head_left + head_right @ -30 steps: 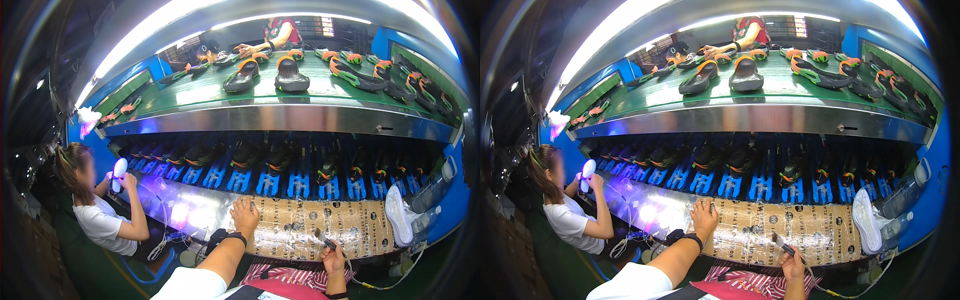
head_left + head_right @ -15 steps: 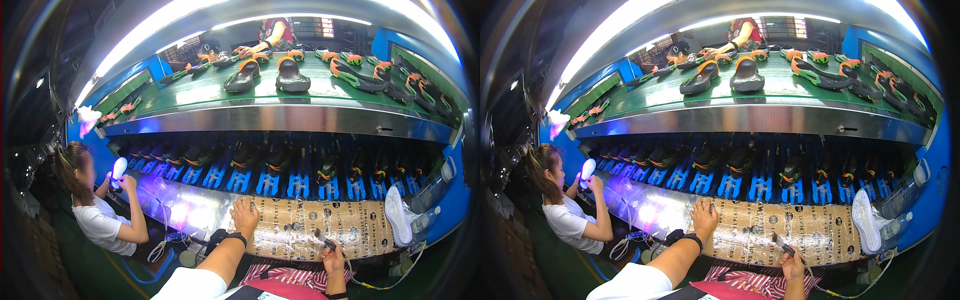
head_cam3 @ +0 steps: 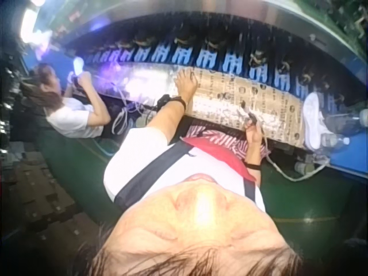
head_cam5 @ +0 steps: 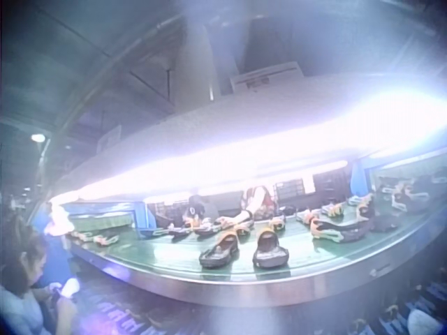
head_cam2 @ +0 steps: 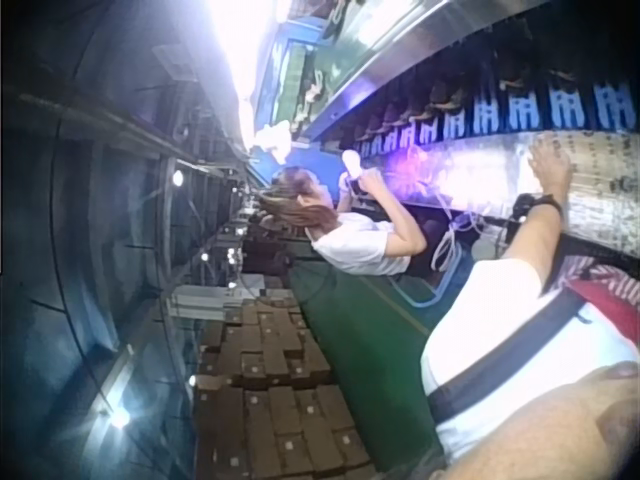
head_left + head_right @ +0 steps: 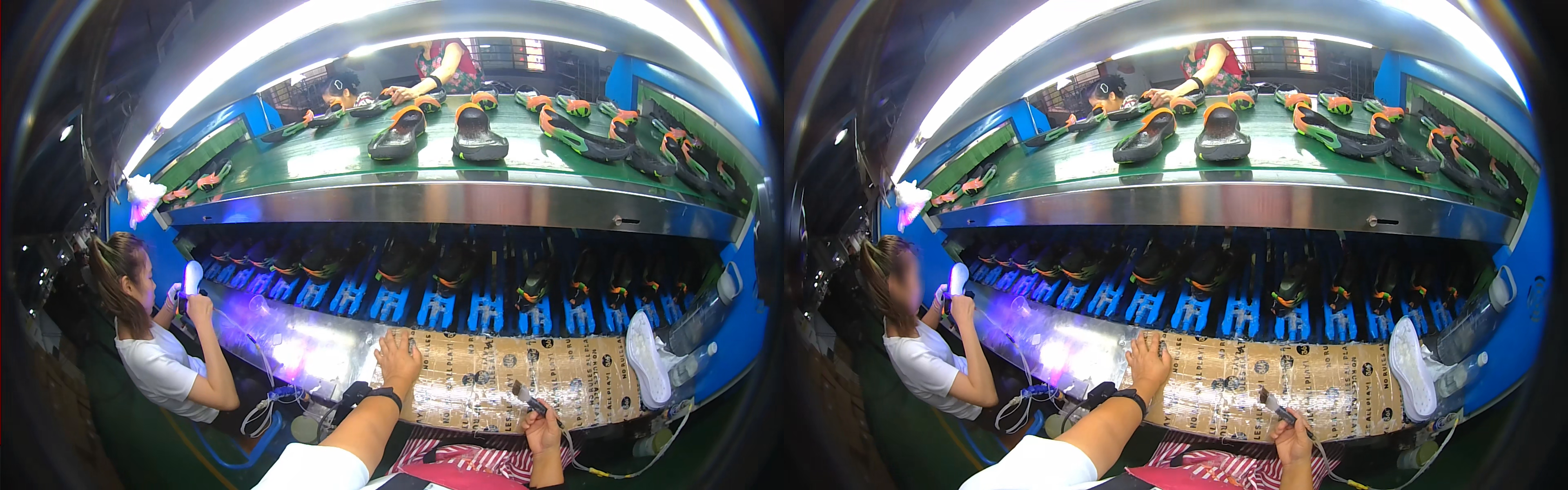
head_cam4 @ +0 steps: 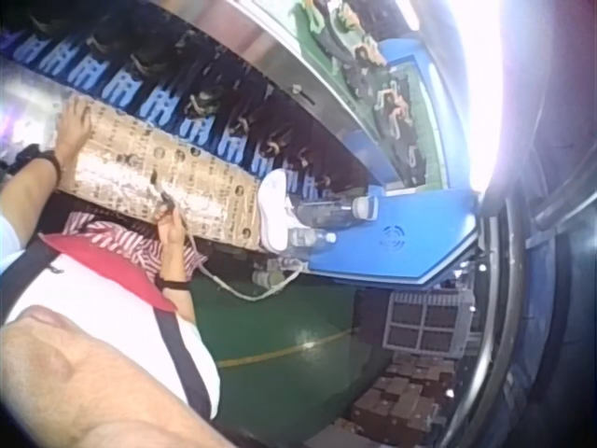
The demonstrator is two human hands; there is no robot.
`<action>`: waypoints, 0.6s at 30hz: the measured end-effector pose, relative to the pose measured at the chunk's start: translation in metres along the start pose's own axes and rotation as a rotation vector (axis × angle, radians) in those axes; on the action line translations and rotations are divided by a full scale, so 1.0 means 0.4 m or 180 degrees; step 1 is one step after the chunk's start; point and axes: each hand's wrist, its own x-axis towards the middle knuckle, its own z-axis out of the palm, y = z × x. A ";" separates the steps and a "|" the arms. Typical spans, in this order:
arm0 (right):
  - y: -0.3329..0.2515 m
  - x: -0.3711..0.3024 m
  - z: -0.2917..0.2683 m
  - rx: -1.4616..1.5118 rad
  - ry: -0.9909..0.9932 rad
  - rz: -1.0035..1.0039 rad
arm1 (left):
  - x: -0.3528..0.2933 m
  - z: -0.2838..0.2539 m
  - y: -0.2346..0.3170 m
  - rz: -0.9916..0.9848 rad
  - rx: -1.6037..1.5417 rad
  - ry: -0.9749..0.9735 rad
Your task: Apply adhesive or primer to the soles of shoes using a brush at a manufacturing station.
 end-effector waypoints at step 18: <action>0.000 0.003 0.012 0.0031 0.0048 0.0016 | 0.006 -0.008 -0.001 -0.0008 0.0024 -0.0005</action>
